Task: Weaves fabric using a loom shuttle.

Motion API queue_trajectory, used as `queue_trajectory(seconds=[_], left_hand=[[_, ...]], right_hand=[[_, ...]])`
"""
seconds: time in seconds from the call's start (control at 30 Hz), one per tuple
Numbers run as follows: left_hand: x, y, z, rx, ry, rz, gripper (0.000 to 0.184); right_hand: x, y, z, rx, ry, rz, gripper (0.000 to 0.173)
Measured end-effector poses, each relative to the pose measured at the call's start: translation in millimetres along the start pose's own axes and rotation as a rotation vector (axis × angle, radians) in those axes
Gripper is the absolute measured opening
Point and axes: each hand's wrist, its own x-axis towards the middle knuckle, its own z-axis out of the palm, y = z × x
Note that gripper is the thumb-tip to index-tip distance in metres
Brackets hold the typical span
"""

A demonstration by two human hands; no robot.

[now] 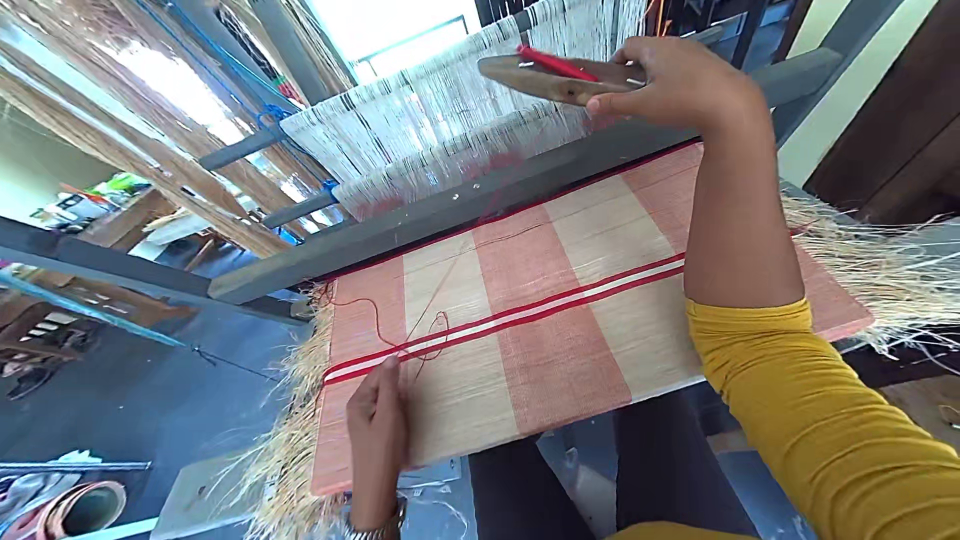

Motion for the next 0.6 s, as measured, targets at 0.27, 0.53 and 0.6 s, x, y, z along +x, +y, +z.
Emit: queue_trajectory(seconds=[0.27, 0.53, 0.6], left_hand=[[18.4, 0.5, -71.3, 0.669, 0.159, 0.249, 0.052], [54.6, 80.8, 11.6, -0.412, -0.106, 0.132, 0.074], [56.3, 88.3, 30.1, -0.641, -0.068, -0.003, 0.057]], right_hand=[[-13.0, 3.1, -21.6, -0.105, 0.082, 0.016, 0.062], [-67.0, -111.4, 39.3, -0.177, -0.239, -0.488, 0.054], [-81.2, -132.8, 63.3, -0.207, -0.344, -0.569, 0.050]])
